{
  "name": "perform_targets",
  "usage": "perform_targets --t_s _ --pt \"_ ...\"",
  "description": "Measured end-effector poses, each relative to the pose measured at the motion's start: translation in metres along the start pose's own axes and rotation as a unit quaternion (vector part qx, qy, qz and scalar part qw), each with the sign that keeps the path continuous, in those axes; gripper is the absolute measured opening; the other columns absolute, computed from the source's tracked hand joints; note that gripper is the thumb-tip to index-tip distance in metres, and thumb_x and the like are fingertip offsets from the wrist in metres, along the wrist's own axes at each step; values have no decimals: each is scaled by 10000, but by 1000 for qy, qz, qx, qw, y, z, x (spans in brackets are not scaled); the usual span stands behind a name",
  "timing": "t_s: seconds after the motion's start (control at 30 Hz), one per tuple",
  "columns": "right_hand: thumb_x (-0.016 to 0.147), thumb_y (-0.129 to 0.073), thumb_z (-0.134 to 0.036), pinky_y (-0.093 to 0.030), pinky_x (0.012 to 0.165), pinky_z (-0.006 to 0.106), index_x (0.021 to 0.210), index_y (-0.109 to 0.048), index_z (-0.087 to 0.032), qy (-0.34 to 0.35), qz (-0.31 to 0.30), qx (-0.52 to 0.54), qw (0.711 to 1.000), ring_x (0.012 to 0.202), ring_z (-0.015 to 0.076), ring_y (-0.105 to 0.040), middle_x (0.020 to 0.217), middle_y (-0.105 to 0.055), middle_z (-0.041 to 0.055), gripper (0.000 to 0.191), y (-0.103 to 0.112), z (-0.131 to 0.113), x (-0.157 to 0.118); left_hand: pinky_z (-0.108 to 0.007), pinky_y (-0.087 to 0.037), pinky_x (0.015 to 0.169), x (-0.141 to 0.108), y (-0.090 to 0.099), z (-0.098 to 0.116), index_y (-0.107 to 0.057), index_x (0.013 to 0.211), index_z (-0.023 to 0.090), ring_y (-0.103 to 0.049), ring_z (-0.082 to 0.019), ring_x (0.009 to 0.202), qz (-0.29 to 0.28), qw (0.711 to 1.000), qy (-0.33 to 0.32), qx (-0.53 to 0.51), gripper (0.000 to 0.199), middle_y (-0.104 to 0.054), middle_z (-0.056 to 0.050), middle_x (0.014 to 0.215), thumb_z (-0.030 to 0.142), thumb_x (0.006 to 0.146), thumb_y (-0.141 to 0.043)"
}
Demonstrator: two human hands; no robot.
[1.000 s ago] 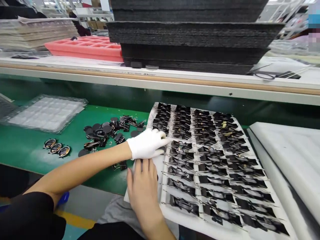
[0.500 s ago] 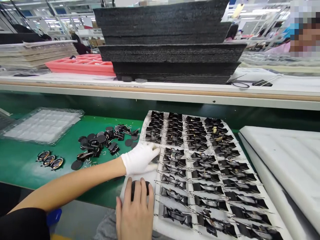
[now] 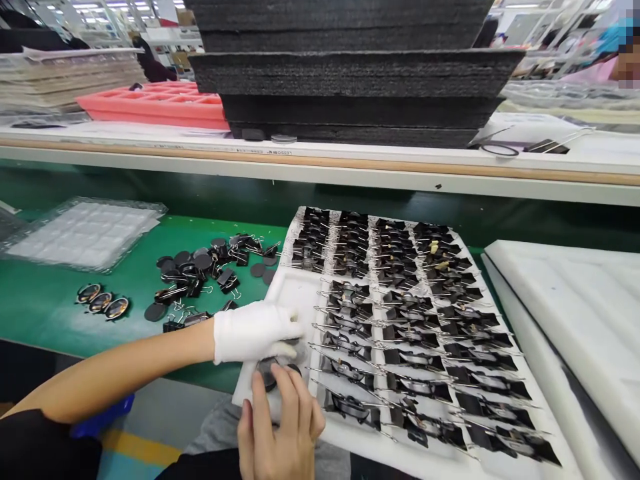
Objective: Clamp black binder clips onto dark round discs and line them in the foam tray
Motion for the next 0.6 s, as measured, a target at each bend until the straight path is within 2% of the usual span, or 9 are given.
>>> perform_targets --t_s 0.07,0.13,0.2,0.23,0.3,0.37,0.4,0.5,0.6 --pt "922 -655 -139 -438 993 500 1280 -708 -271 -21 30 55 998 1200 344 -623 1317 -643 132 385 5 4 2 -295 -423 622 -8 7 1 -678 952 198 -622 -174 717 54 998 5 14 297 -687 -38 887 407 1050 -491" --pt "908 -683 -172 -466 1027 503 1438 -603 -293 -66 62 146 985 1315 348 -555 1479 -538 131 550 7 13 6 -308 -413 647 -21 24 5 -689 1003 208 -625 -168 743 162 986 31 26 301 -698 -36 890 383 1070 -454" --pt "943 -667 -267 -486 1062 518 1578 -433 -306 -143 75 300 940 1422 348 -489 1610 -430 126 679 3 24 11 -312 -384 633 -37 40 14 -695 1073 226 -610 -152 730 261 964 47 37 290 -708 -26 892 407 1068 -469" --pt "977 -630 -326 -504 1063 525 1609 -374 -306 -191 66 394 897 1442 345 -487 1634 -417 131 682 -1 29 13 -314 -360 607 -45 45 21 -696 1092 229 -591 -141 698 283 957 40 43 289 -702 -13 863 419 1064 -480" --pt "1041 -523 -410 -556 1029 519 1610 -366 -307 -303 10 560 771 1415 331 -545 1614 -469 146 599 -15 33 17 -331 -327 568 -55 47 37 -695 1118 205 -568 -135 675 280 958 0 63 313 -683 -2 820 436 1057 -492" --pt "1058 -500 -428 -593 1002 498 1564 -445 -320 -401 -57 636 657 1371 316 -599 1562 -544 145 520 -25 32 18 -346 -345 581 -66 44 47 -682 1178 161 -604 -152 773 258 961 -39 86 385 -697 -27 884 459 1057 -472" --pt "1048 -537 -411 -596 1013 485 1538 -483 -325 -434 -76 645 625 1364 309 -607 1545 -566 138 501 -28 32 18 -348 -361 599 -73 42 47 -672 1208 150 -619 -162 834 257 961 -47 95 428 -710 -46 948 486 1057 -453" --pt "990 -668 -315 -561 1091 435 1477 -557 -333 -466 -70 631 617 1367 277 -607 1510 -608 107 499 -32 34 19 -343 -413 668 -110 44 21 -654 1238 182 -640 -182 900 268 957 29 108 473 -723 -77 1087 545 1044 -419" --pt "970 -707 -251 -566 1089 399 1415 -611 -316 -439 -33 626 644 1343 259 -628 1441 -666 101 460 -34 34 18 -369 -475 824 -173 48 -33 -650 1266 193 -650 -225 980 267 923 232 148 399 -709 -113 1172 458 1030 -466"
Point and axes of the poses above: each hand's wrist, its own x-axis towards the middle knuckle, its own y-axis out of the back of the hand, z = x × y, the point moved 5 cm from there along x, towards the middle knuckle
